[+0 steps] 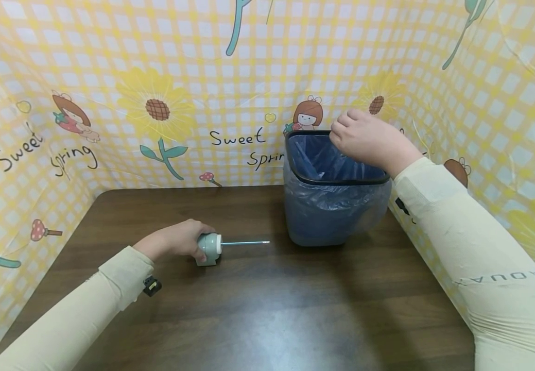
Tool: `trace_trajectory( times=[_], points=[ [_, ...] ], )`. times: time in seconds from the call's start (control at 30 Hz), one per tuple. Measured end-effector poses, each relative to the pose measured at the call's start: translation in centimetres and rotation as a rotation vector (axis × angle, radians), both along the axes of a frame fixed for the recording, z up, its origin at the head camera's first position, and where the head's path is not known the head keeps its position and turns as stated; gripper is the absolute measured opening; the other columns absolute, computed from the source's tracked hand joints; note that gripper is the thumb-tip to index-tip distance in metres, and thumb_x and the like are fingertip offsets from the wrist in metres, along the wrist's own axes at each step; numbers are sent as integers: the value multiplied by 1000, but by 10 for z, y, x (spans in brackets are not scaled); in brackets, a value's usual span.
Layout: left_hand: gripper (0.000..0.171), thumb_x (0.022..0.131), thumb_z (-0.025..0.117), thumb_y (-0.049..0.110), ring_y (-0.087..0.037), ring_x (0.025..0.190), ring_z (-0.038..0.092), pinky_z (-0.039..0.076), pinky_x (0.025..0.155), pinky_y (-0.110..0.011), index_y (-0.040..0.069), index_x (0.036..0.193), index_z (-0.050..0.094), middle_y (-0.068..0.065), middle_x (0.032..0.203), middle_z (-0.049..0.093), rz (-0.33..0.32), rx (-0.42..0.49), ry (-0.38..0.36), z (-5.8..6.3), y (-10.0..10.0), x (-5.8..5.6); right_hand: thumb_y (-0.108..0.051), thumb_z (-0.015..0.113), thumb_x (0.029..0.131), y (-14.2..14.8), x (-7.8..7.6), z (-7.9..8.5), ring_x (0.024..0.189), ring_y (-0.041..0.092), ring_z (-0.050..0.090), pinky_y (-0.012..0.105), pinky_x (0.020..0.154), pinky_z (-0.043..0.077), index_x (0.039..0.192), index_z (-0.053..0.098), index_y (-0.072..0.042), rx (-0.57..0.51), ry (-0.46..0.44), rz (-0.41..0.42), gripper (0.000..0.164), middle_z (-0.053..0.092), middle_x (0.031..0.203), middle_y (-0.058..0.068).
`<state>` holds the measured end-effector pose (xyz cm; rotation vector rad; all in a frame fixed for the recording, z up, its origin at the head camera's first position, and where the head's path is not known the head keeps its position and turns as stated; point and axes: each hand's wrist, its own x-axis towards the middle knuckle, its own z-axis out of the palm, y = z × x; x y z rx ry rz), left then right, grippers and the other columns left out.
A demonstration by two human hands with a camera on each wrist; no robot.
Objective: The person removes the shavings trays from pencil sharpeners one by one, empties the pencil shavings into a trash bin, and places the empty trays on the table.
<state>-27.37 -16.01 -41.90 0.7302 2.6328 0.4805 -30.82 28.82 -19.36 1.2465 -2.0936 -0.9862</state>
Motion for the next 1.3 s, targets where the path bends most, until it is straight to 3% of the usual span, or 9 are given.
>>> trace_trajectory(
  times=[0.67, 1.3],
  points=[
    [65, 76, 92, 21, -19, 94, 62, 55, 81, -36, 5, 133, 64, -5, 117, 68, -5, -4, 3, 0, 2, -1, 5, 68, 94, 2, -1, -1, 95, 37, 54, 45, 91, 44, 108, 61, 5, 97, 116, 30, 16, 57, 101, 21],
    [67, 77, 91, 20, -19, 97, 62, 56, 83, -38, 5, 135, 63, -6, 119, 68, 2, -2, -7, 1, 2, 0, 5, 62, 94, 3, 3, 3, 93, 36, 51, 45, 89, 42, 108, 59, 5, 128, 119, 109, 14, 56, 101, 20]
  ],
)
